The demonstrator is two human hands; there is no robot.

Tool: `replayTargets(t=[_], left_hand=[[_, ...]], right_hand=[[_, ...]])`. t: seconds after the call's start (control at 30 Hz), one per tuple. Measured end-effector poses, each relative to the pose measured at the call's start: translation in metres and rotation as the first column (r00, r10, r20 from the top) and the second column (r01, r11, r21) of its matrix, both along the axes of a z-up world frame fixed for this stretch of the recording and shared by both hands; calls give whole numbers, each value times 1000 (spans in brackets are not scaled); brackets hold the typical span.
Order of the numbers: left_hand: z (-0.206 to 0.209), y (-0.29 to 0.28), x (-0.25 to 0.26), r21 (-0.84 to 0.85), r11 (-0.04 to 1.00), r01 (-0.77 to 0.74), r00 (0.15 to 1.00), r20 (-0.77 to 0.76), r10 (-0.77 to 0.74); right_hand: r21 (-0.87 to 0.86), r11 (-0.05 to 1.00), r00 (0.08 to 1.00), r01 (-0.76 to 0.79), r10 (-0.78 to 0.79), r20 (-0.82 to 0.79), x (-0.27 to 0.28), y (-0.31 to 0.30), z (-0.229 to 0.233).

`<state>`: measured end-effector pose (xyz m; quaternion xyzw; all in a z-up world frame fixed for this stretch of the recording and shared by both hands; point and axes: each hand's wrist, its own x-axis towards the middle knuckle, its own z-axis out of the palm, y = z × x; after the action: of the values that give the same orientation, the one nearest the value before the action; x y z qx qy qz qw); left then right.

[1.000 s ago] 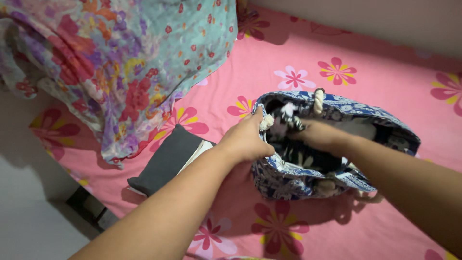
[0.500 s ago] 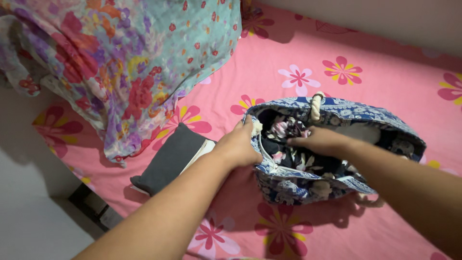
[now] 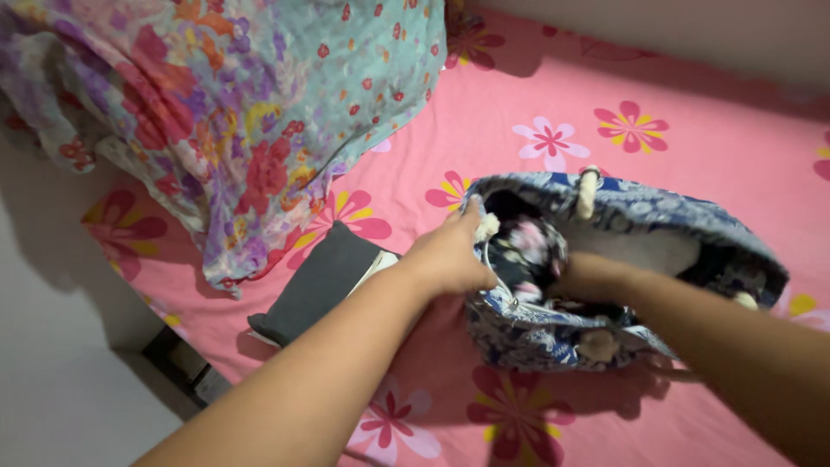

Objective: The person places a small pouch into a patterned drawstring bag, then sequentially folds and packs several garments including beige, white, floral, maroon, black, and navy items into the same bag on a bed.

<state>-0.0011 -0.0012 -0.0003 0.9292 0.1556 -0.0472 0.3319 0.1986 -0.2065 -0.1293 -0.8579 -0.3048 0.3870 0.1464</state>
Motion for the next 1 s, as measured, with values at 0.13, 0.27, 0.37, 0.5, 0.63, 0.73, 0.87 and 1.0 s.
replayTargets(t=[0.13, 0.27, 0.37, 0.5, 0.63, 0.73, 0.87, 1.0], left_hand=[[2, 1, -6, 27, 997, -67, 993, -98, 69], [10, -6, -1, 115, 985, -127, 973, -177, 146], [12, -20, 2, 298, 937, -183, 982, 14, 187], [3, -48, 18, 378, 902, -210, 865, 502, -9], [-7, -71, 43, 241, 966, 93, 928, 331, -172], [-10, -85, 55, 211, 944, 252, 966, 7, -259], [-9, -103, 54, 205, 909, 363, 913, -272, -304], [-10, -114, 56, 94, 864, 495, 793, -454, -406]], right_hand=[[-41, 995, 960, -93, 100, 262, -6, -13, -5], [56, 980, 962, 192, -199, 185, -11, -27, 29], [131, 935, 913, 330, -352, 208, -16, -54, 68], [29, 952, 893, 305, -296, 339, -38, -89, 94], [-156, 979, 939, -133, 175, 297, -51, -116, 101], [-332, 869, 809, -366, 473, 348, -60, -130, 95], [-325, 861, 719, -391, 506, 476, -60, -139, 86], [-69, 925, 706, -373, 331, 626, -47, -141, 100]])
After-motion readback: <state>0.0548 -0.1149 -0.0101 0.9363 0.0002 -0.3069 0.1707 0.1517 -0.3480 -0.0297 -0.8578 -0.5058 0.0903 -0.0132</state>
